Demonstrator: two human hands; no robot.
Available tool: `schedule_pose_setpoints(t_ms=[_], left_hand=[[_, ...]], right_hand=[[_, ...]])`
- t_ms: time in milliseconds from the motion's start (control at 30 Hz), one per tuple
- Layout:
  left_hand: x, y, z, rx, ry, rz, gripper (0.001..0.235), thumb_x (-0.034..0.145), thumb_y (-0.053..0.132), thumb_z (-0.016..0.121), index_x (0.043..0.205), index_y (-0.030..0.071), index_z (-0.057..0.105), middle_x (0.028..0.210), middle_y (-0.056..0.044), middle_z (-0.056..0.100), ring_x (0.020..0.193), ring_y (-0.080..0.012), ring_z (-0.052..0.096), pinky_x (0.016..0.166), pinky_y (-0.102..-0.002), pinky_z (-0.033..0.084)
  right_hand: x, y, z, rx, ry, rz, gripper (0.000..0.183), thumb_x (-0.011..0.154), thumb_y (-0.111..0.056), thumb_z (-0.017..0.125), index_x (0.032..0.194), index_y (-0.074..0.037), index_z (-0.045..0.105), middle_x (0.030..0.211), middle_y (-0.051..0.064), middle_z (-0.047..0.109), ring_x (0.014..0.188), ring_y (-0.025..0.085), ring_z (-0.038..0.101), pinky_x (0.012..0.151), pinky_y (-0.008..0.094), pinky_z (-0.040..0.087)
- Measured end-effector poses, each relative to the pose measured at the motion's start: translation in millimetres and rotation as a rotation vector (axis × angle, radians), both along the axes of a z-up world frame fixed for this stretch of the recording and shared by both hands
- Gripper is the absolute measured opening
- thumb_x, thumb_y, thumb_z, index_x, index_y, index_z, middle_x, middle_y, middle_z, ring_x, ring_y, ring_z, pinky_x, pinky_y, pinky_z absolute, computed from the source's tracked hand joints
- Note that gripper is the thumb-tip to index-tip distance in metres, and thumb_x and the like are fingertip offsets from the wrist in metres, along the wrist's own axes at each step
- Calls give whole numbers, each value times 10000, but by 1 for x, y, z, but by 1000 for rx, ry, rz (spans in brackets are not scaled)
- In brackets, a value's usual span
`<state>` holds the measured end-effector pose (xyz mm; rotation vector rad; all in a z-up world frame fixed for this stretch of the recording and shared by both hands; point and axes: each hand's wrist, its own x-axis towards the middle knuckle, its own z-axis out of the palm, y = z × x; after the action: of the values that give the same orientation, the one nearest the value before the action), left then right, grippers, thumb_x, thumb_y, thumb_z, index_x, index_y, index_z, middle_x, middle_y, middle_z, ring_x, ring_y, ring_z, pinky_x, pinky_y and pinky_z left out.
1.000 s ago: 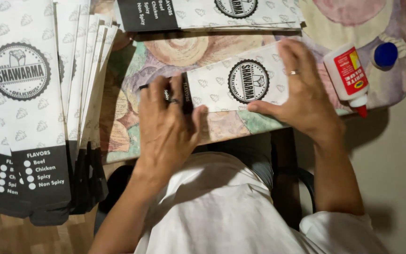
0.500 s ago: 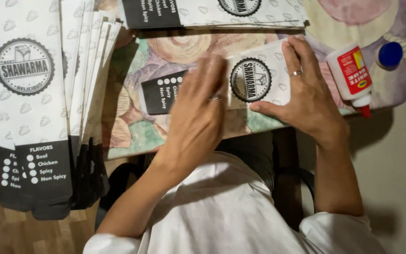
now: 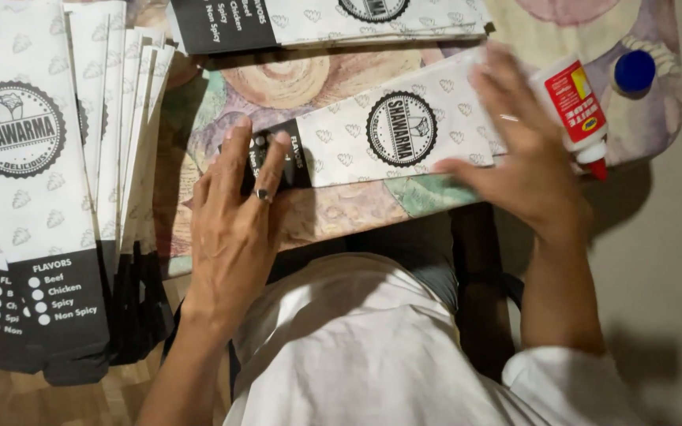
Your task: The person repeatedly applies glue from a bottle to the edge of printed paper packages and folds the flap to seal them. They handle multiple packages one at a time, pressing the glued edges to secure the closure.
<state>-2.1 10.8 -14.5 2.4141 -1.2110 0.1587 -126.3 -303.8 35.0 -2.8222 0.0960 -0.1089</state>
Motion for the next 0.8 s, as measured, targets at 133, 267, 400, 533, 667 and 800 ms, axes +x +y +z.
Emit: schedule_pose_setpoints(t_ms=[133, 267, 400, 533, 667, 800], left_hand=[[6, -3, -1, -66, -173, -50, 638, 1062, 224, 866, 1551, 234, 457, 1610, -140, 451, 1490, -402, 443, 1048, -557, 503], [12, -19, 23, -169, -189, -218, 231, 1013, 98, 794, 1206, -10, 729, 1302, -195, 691, 1222, -407, 644, 938, -502, 520], [15, -18, 22, -183, -218, -229, 186, 998, 123, 809, 1140, 13, 761, 1232, -183, 740, 1148, -374, 691, 832, -465, 593], [21, -14, 20, -55, -243, -239, 231, 956, 183, 827, 1168, 102, 789, 1195, -136, 776, 1094, -308, 723, 760, -408, 635], [24, -14, 24, 96, -185, -241, 296, 996, 118, 709, 1292, 106, 712, 1186, -98, 785, 1137, -276, 744, 776, -392, 658], [22, -25, 33, 18, -111, -172, 202, 1107, 151, 645, 947, 104, 758, 916, -70, 817, 994, -262, 810, 559, -341, 628]], right_hand=[[-46, -33, -3, -244, -388, -227, 250, 1046, 102, 804, 1288, 148, 765, 1387, 284, 642, 1253, 430, 565, 1010, 494, 484], [-84, -80, -29, -391, -190, -411, 445, 1130, -174, 822, 1437, 138, 744, 1167, 303, 695, 1092, 482, 551, 882, 562, 436], [-86, -74, -18, -144, -140, -466, 641, 1010, -94, 897, 1498, 211, 615, 1145, 288, 521, 871, 381, 632, 752, 451, 565], [-94, -73, -19, 253, -317, -512, 397, 1003, 6, 928, 1204, 51, 589, 1118, 135, 571, 950, 190, 601, 713, 294, 497], [-93, -74, -26, 948, -779, -517, 457, 1004, 121, 724, 1390, -26, 527, 1311, 136, 610, 1296, 251, 617, 1124, 427, 625], [-94, -59, -19, 910, -804, -351, 593, 1049, 128, 642, 1561, -10, 375, 1574, 234, 475, 1463, 370, 503, 1235, 528, 548]])
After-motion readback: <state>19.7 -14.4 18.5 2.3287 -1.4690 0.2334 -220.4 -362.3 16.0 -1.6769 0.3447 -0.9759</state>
